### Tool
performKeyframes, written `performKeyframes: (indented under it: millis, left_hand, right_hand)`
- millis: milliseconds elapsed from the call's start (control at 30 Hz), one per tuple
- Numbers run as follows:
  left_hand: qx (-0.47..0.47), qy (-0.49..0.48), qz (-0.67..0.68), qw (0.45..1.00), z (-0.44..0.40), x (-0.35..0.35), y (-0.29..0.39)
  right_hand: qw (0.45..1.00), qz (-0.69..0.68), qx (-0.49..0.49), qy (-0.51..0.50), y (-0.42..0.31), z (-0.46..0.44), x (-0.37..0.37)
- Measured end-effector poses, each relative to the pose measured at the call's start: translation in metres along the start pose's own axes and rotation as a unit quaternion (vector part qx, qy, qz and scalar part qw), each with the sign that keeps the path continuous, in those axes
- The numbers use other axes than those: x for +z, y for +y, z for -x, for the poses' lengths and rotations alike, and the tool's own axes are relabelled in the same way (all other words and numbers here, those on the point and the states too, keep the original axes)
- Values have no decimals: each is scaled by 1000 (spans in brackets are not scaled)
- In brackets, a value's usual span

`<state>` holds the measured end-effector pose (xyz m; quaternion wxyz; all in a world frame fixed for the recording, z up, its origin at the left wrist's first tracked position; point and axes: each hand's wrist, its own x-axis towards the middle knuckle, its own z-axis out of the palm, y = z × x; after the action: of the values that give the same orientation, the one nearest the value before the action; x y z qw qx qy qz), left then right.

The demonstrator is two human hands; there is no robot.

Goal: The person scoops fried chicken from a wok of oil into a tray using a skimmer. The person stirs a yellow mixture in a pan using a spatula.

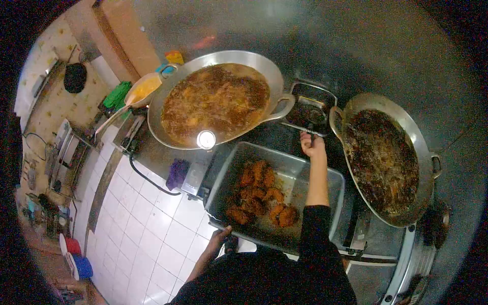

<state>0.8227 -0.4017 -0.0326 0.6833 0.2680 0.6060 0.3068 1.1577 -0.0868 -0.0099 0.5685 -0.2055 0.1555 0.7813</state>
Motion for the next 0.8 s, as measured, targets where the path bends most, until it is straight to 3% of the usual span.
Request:
performKeyframes:
  millis: [67,133,167,233,267,300,333,367,400,433,500,600,800]
  left_hand:
    - [4,3,-13,1000,3,1,3]
    - [5,8,-41,999,-2,-2,-1]
    - [6,10,-39,999,-1,-1,1]
    - [16,-8,-21,1000,4,2,4]
    - [15,-8,-20,1000,7,4,6]
    - [27,-5,-9,1000,10,6,9]
    - [37,-2,3,999,12,8,11]
    - [36,-4,4,999,13,7,13]
    - [38,-4,-6,999,14,7,15]
    - [41,-5,-16,999,15,6,16]
    - [55,-10,-20,998,9,4,10]
    - [88,-47,-20,995,-2,-3,-3]
    - [79,-65,-66,993,-9,-11,-14]
  right_hand:
    - [998,42,16,-38,-9,-29,-15]
    - [992,101,-42,65,-8,-42,-18]
    - [992,103,-39,64,2,-28,-6]
    - [959,241,-81,128,23,7,5]
    - [900,409,-129,82,21,16,-10]
    - [899,410,-130,82,22,16,-19]
    - [758,569,-263,180,26,20,-24]
    - [562,686,-377,266,38,33,-19]
    - [449,753,-395,275,45,52,-13]
    - [447,753,-397,276,56,66,-9]
    - [350,770,-454,281,73,88,-9]
    - [304,800,-427,291,88,113,-7]
    - [287,792,-454,290,96,124,-4]
